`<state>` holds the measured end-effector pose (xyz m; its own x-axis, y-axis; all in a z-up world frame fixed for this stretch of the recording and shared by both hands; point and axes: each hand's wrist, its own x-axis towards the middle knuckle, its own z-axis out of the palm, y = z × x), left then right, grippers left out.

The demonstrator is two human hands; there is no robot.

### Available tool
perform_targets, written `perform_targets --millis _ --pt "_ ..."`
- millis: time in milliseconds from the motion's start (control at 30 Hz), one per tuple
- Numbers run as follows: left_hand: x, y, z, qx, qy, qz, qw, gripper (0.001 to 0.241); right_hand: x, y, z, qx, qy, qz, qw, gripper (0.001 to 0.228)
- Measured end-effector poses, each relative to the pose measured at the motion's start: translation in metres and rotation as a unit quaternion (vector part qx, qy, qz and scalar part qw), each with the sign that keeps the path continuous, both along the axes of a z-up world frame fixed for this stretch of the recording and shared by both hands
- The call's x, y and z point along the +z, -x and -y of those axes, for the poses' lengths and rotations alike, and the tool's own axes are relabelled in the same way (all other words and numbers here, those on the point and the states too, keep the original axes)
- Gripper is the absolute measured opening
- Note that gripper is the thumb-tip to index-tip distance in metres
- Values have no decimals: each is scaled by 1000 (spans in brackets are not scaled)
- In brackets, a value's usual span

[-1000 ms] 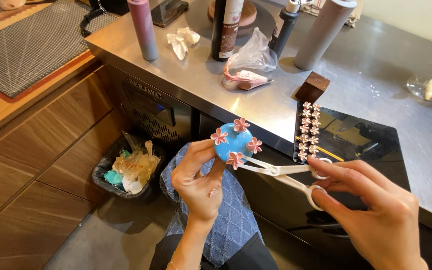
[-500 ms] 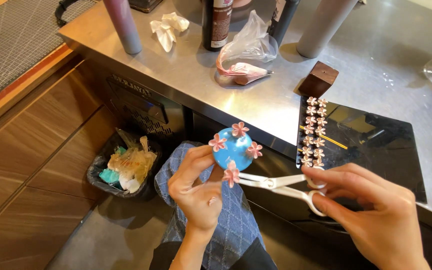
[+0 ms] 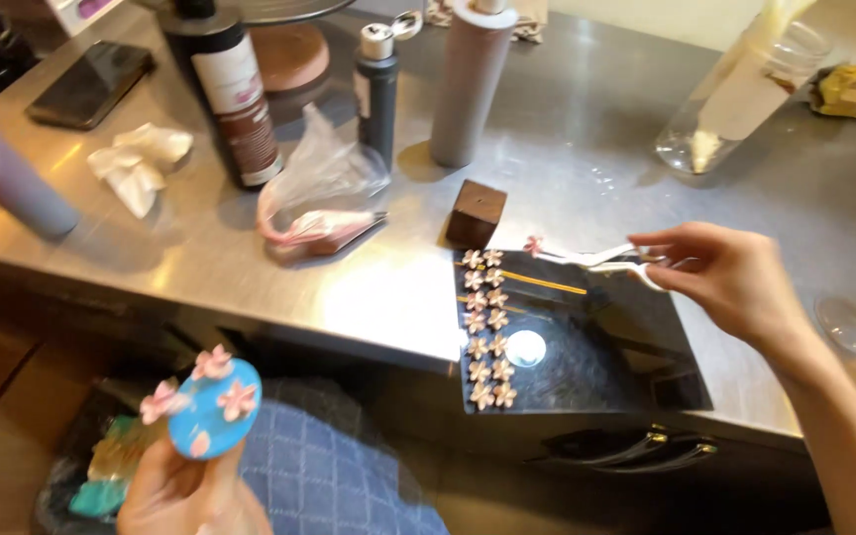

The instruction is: Decorating a small blue pastry base with pink icing flowers using a piping bag and trimming with scissors

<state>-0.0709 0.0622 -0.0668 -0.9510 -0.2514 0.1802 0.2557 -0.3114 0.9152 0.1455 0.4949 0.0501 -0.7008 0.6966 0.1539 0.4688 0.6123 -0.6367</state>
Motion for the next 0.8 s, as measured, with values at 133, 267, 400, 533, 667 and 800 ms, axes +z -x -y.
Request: perform_targets --millis 133,267,400,533,667,800 --pt "-109 27 24 -17 95 -117 988 46 -30 18 -31 7 38 48 998 38" --pt "-354 189 73 -311 -451 209 810 61 -44 25 -43 19 15 71 997 38" --pt "-373 184 78 -330 -541 228 739 67 -46 28 -47 31 15 81 996 38" --pt "-385 180 84 -355 -602 222 680 67 -43 32 -48 35 3 95 995 39" --pt "-393 187 78 -375 -646 212 630 68 -40 33 -47 43 3 98 994 40" --pt "-385 190 62 -430 -498 151 738 70 -46 29 -51 81 -32 87 992 44"
